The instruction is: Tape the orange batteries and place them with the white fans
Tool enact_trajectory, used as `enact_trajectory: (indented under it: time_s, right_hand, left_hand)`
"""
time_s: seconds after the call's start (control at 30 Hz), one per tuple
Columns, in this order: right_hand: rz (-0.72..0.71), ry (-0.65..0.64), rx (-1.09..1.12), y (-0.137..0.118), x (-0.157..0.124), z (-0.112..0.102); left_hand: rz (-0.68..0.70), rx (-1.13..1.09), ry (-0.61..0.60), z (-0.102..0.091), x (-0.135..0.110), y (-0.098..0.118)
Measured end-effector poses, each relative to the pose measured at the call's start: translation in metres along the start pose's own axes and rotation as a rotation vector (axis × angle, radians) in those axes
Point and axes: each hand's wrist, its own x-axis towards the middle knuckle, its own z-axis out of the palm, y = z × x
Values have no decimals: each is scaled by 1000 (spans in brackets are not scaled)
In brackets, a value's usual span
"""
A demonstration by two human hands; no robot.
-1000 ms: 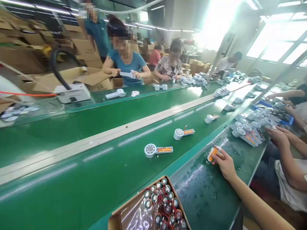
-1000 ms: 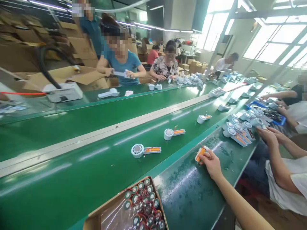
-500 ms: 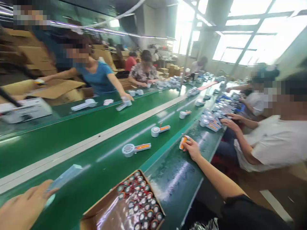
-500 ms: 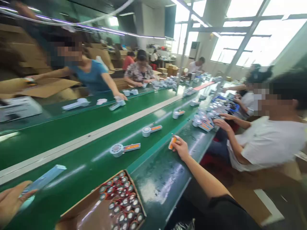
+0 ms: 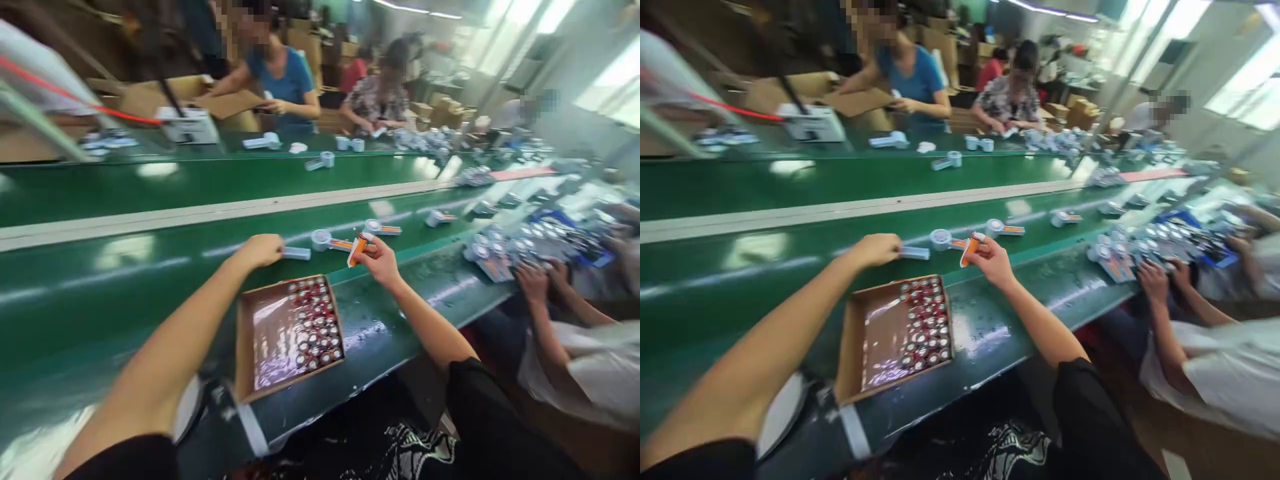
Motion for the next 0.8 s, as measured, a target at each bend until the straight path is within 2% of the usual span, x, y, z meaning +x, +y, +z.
enact_trajectory:
  time_s: [0.07,0.13,0.23,0.37,0.43,0.63,0.8]
  right_hand:
    - [-30,-151,-49,5,27,36]
    - [-60,-270,-127,13,48,67]
    - [-116,-386,-350,23,73,94]
    - [-231,-507,-938,29,89,99]
    - [-252,-545,-1118,28,90,96]
    - [-236,-676,-1327,15,89,94]
    - [-231,-767,-1492,-3,91,101]
  left_hand:
    - [-39,60,-113,2,9,-15]
    - [-40,101,-173,4,13,-22]
    - [-10,133,-191,9,14,-19]
    - [-8,141,-164,17,15,-11]
    - [-21,126,-159,18,18,-9]
    - [-79,64,-176,9,27,-3]
    - [-184,75,-105,7,23,25]
